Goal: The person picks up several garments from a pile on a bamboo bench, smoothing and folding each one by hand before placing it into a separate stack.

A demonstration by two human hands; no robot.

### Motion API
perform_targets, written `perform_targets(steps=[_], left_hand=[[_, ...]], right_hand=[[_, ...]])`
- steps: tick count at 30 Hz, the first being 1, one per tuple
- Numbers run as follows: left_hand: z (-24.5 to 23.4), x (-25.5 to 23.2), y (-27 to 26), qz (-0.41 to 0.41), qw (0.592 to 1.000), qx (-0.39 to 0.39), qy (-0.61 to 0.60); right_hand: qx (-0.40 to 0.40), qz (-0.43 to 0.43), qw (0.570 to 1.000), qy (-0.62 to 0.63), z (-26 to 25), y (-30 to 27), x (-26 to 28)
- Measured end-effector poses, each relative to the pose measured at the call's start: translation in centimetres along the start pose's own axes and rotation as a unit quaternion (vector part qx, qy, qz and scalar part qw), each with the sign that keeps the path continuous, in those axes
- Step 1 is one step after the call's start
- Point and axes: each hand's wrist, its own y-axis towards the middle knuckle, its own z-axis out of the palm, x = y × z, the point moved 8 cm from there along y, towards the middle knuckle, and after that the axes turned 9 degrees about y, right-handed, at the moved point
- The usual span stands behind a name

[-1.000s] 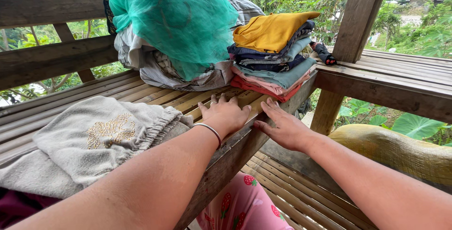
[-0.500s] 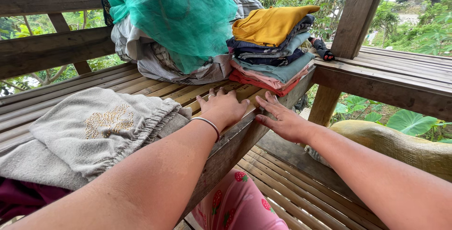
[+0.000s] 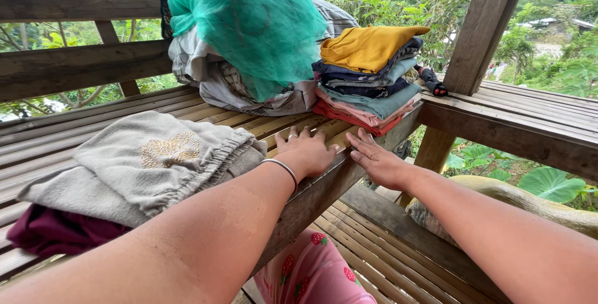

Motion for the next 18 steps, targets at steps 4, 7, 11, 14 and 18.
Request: perform_targets(steps=[4, 7, 11, 14, 18], left_hand=[[0.1, -0.5, -1.1, 0.007, 0.999, 0.045, 0.016], [0.3, -1.2, -2.2, 0.012, 0.996, 0.089, 0.025], [0.6, -1.3, -1.8, 0.085, 0.987, 0.133, 0.029], [0.9, -2.2, -0.5, 0.186, 0.976, 0.094, 0.061], [-0.6, -1.5, -0.7, 0.182, 0.978, 0.049, 0.086]], right_hand=[[-0.007, 0.001, 1.0, 0.001, 0.2, 0.9, -0.9], [-0.014, 0.007, 1.0, 0.011, 0.2, 1.6, -1.8], [-0.015, -0.007, 1.0, -0.009, 0.2, 2.3, -2.3], [-0.011, 0.037, 0.999, -0.019, -0.1, 2.6, -2.5], [-0.019, 0.068, 0.997, -0.043, -0.1, 3.0, -0.4]])
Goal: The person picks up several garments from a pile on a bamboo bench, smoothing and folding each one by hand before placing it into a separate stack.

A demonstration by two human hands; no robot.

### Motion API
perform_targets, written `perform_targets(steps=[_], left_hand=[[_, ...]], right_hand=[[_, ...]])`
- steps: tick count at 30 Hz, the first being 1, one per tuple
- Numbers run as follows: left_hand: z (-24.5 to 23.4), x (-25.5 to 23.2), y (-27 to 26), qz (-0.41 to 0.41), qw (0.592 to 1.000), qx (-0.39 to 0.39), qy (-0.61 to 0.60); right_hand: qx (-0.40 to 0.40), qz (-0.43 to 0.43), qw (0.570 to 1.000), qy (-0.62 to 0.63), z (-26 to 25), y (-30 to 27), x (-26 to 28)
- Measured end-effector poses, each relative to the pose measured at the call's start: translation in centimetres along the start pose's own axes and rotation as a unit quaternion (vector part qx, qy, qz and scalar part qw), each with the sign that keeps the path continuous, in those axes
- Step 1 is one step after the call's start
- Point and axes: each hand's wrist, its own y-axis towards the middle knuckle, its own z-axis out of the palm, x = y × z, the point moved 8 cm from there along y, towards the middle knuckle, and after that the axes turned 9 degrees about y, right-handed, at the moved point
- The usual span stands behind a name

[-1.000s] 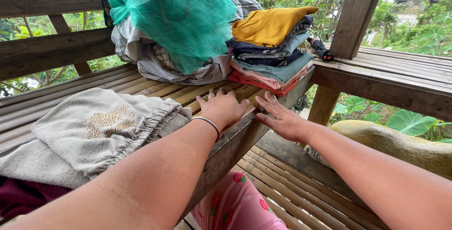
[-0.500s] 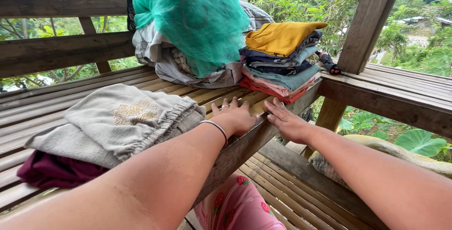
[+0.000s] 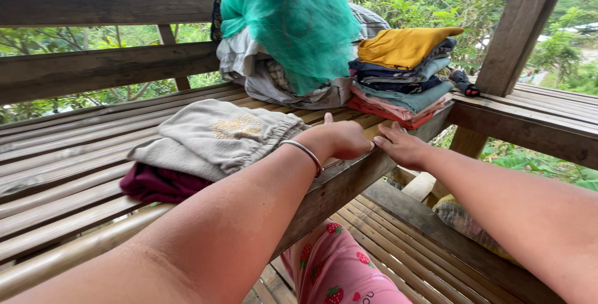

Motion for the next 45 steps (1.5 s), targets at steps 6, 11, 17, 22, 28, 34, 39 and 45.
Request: perform_targets(steps=[6, 11, 17, 22, 28, 34, 39, 45], left_hand=[[-5.8, 2.1, -7.7, 0.002, 0.991, -0.069, -0.112], [-7.9, 9.4, -15.9, -0.122, 0.956, -0.187, -0.19], [-4.6, 14.8, -22.4, -0.26, 0.958, -0.043, -0.111], [-4.7, 14.0, -25.5, -0.332, 0.936, -0.022, -0.119], [-3.6, 13.1, -27.8, -0.399, 0.907, -0.053, -0.124], [-2.7, 14.1, -29.2, -0.471, 0.862, -0.067, -0.176], [-2.8, 14.6, -28.2, -0.445, 0.877, -0.095, -0.153], [-2.9, 13.1, -26.7, -0.446, 0.877, -0.061, -0.167]], right_hand=[[-0.05, 0.072, 0.996, -0.035, 0.2, -1.6, 3.6], [-0.111, 0.062, 0.99, -0.063, 0.8, -4.5, 7.6], [-0.134, 0.014, 0.99, -0.047, 1.3, -6.3, 9.9], [-0.132, 0.047, 0.99, -0.029, 1.9, -5.7, 9.9], [-0.144, 0.097, 0.985, -0.01, 2.8, -6.8, 11.8], [-0.106, -0.025, 0.994, -0.014, 3.9, -6.7, 16.5], [-0.124, -0.114, 0.986, 0.003, 3.8, -7.6, 15.9], [-0.129, -0.146, 0.981, 0.015, 3.2, -8.3, 14.0]])
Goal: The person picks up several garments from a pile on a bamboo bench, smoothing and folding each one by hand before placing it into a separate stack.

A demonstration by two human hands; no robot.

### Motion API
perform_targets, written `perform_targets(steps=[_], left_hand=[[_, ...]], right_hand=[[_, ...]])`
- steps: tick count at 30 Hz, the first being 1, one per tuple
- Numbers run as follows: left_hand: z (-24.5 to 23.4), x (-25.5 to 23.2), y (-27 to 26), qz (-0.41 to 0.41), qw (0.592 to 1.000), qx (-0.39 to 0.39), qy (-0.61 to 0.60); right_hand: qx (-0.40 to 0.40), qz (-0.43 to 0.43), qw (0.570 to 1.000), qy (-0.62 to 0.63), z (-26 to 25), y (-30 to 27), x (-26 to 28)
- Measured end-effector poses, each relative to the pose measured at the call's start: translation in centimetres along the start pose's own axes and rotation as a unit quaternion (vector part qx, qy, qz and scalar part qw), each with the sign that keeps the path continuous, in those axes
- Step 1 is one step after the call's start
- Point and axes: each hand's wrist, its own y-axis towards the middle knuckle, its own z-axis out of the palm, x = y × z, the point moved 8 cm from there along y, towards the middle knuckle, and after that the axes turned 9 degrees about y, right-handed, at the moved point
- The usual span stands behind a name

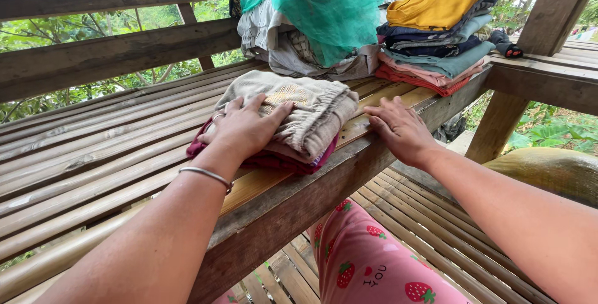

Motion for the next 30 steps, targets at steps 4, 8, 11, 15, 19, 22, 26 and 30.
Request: perform_targets(steps=[4, 8, 11, 15, 19, 22, 26, 30], left_hand=[[0.3, -2.3, 0.1, 0.032, 0.999, 0.01, 0.014], [0.7, -3.7, 0.3, 0.052, 0.998, 0.016, 0.016], [0.9, -4.9, 0.7, 0.071, 0.997, 0.017, 0.018], [1.5, -6.4, 1.2, 0.086, 0.996, 0.026, 0.005], [2.0, -8.2, 1.6, 0.101, 0.995, 0.018, 0.007], [2.4, -8.9, 1.9, 0.106, 0.994, 0.013, 0.004], [2.7, -9.6, 2.3, 0.113, 0.994, 0.006, 0.005], [3.1, -10.2, 2.6, 0.108, 0.994, -0.003, 0.0]], right_hand=[[-0.024, -0.01, 1.0, -0.01, 0.3, -0.3, -1.8], [-0.008, 0.011, 0.999, 0.042, 0.7, 0.2, -3.7], [0.013, 0.04, 0.984, 0.172, -0.6, 0.2, -4.6], [0.023, 0.124, 0.965, 0.231, -1.7, -0.5, -4.7], [0.011, 0.078, 0.953, 0.294, -1.8, -0.7, -3.1], [-0.028, -0.013, 0.934, 0.356, -1.7, 0.1, -2.5], [-0.038, 0.04, 0.931, 0.362, -1.6, 0.0, -4.9], [-0.07, -0.037, 0.983, 0.165, -3.2, -0.4, -4.3]])
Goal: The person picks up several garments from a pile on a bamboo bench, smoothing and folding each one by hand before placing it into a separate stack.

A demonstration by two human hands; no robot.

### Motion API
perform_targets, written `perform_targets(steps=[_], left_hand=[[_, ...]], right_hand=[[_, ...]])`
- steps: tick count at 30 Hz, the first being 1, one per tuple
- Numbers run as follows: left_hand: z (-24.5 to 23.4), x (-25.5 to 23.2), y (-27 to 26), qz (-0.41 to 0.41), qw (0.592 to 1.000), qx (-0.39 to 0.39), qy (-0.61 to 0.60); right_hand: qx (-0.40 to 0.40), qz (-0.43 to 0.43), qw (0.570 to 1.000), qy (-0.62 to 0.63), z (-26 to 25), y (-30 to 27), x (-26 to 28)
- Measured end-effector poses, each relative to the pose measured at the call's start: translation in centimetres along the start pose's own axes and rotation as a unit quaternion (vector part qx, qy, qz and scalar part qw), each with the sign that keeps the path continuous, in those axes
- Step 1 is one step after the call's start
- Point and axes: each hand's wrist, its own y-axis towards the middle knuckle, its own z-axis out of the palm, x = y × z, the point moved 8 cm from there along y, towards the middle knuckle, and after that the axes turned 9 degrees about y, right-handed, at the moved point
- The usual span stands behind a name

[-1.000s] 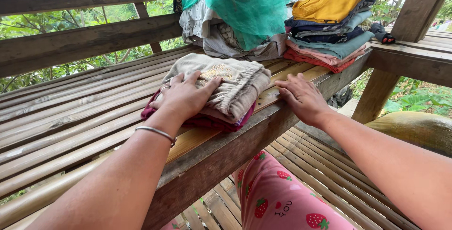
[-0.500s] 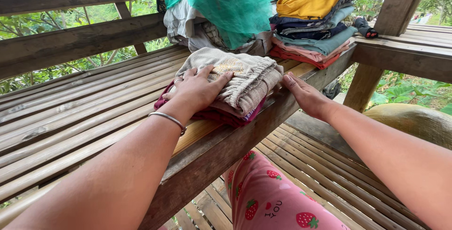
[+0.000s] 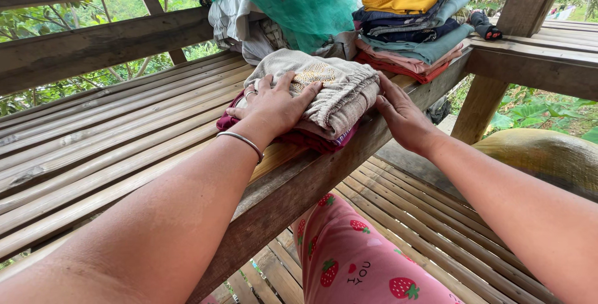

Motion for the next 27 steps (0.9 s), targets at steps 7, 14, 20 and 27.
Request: perform_targets(steps=[7, 14, 20, 27], left_hand=[[0.4, -1.4, 1.0, 0.008, 1.0, -0.002, -0.001], [0.9, -2.2, 1.4, 0.016, 1.0, 0.007, 0.002], [1.1, -2.7, 1.9, 0.019, 1.0, -0.004, 0.007], [1.6, -3.6, 2.6, 0.019, 1.0, -0.01, 0.006]], right_hand=[[0.023, 0.04, 0.997, 0.07, -0.3, -0.5, 1.6], [0.02, -0.016, 0.999, -0.018, 0.3, -1.8, 2.9], [0.025, 0.017, 1.0, 0.0, -0.2, -1.2, 1.6], [0.02, 0.008, 1.0, -0.003, -0.7, -0.9, 0.7]])
